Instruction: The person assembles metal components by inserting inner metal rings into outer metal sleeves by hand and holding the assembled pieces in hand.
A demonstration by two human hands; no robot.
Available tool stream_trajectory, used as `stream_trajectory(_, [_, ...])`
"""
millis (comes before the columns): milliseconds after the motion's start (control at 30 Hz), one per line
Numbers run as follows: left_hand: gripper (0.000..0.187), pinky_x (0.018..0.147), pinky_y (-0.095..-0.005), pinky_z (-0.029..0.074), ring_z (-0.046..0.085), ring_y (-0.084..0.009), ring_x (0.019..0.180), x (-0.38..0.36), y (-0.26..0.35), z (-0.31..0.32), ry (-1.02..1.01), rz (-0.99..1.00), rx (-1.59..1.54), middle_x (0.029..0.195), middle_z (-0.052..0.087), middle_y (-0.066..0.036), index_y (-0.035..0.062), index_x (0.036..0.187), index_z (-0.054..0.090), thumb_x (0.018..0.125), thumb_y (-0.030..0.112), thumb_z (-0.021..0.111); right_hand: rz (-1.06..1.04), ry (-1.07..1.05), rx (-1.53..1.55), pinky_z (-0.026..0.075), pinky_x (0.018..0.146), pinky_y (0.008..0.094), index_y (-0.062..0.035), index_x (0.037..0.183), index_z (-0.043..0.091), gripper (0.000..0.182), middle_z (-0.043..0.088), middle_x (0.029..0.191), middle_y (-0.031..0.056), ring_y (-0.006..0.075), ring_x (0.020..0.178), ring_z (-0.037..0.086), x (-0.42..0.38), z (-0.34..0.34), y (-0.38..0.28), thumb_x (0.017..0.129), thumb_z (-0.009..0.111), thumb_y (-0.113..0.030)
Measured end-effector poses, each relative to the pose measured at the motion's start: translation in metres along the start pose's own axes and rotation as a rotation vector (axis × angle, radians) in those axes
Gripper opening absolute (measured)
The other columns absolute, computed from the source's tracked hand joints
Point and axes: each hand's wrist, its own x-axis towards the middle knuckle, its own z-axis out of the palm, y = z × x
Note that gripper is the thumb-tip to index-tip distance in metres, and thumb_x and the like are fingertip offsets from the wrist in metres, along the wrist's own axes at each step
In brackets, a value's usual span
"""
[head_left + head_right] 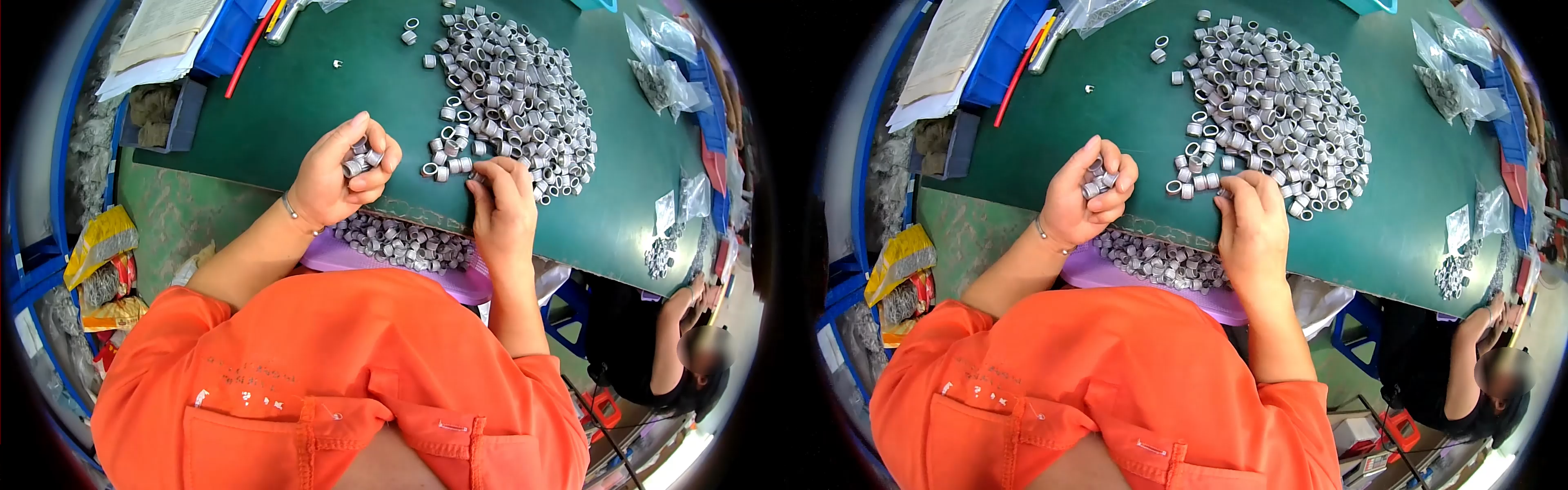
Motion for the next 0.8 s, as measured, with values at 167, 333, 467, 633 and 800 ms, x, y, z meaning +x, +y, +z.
stream_trajectory(167, [0.034,0.035,-0.0152,0.024,0.029,-0.0029,0.044,0.002,-0.001,0.001,-0.002,-0.008,0.004,0.077,0.048,-0.009,0.0074,0.080,0.047,0.096,0.031,0.028,0.495,-0.088,0.899,0.050,0.070,0.0244,0.0039,0.095,0.056,0.019,0.055,0.097,0.0073,0.0123,0.079,0.058,-0.010,-0.014,-0.001,0.077,0.055,0.011])
stream_trajectory(333, [0.033,0.036,-0.0151,0.025,0.030,-0.0031,0.045,0.002,0.000,0.000,-0.033,-0.006,-0.014,0.078,0.050,-0.009,0.0076,0.080,0.048,0.095,0.031,0.030,0.387,-0.071,1.196,0.049,0.078,0.0271,0.0033,0.094,0.055,0.022,0.053,0.098,0.0110,0.0189,0.088,0.059,-0.015,-0.016,-0.001,0.076,0.052,0.015])
stream_trajectory(467, [0.032,0.037,-0.0157,0.026,0.031,-0.0038,0.046,0.002,0.000,-0.002,-0.030,-0.015,-0.021,0.079,0.052,-0.010,0.0081,0.080,0.050,0.095,0.031,0.033,0.160,-0.263,1.038,0.047,0.071,0.0268,0.0023,0.077,0.059,0.022,0.055,0.093,0.0116,0.0187,0.084,0.058,-0.015,-0.021,0.000,0.069,0.046,0.018])
stream_trajectory(633, [0.033,0.036,-0.0155,0.025,0.030,-0.0035,0.045,0.001,-0.001,0.000,-0.023,-0.004,-0.010,0.078,0.050,-0.010,0.0078,0.080,0.048,0.095,0.031,0.030,-0.106,0.129,0.114,0.042,0.067,0.0306,-0.0015,0.084,0.061,0.021,0.056,0.086,0.0106,0.0246,0.076,0.053,0.007,0.002,0.002,0.068,0.054,0.010])
stream_trajectory(800, [0.034,0.034,-0.0154,0.024,0.029,-0.0032,0.043,0.000,0.000,0.000,-0.011,0.004,-0.005,0.077,0.048,-0.009,0.0076,0.080,0.046,0.096,0.031,0.028,-0.143,0.093,-0.183,0.040,0.066,0.0359,-0.0017,0.091,0.060,0.023,0.054,0.084,0.0090,0.0265,0.075,0.049,0.014,0.007,0.001,0.069,0.063,0.000])
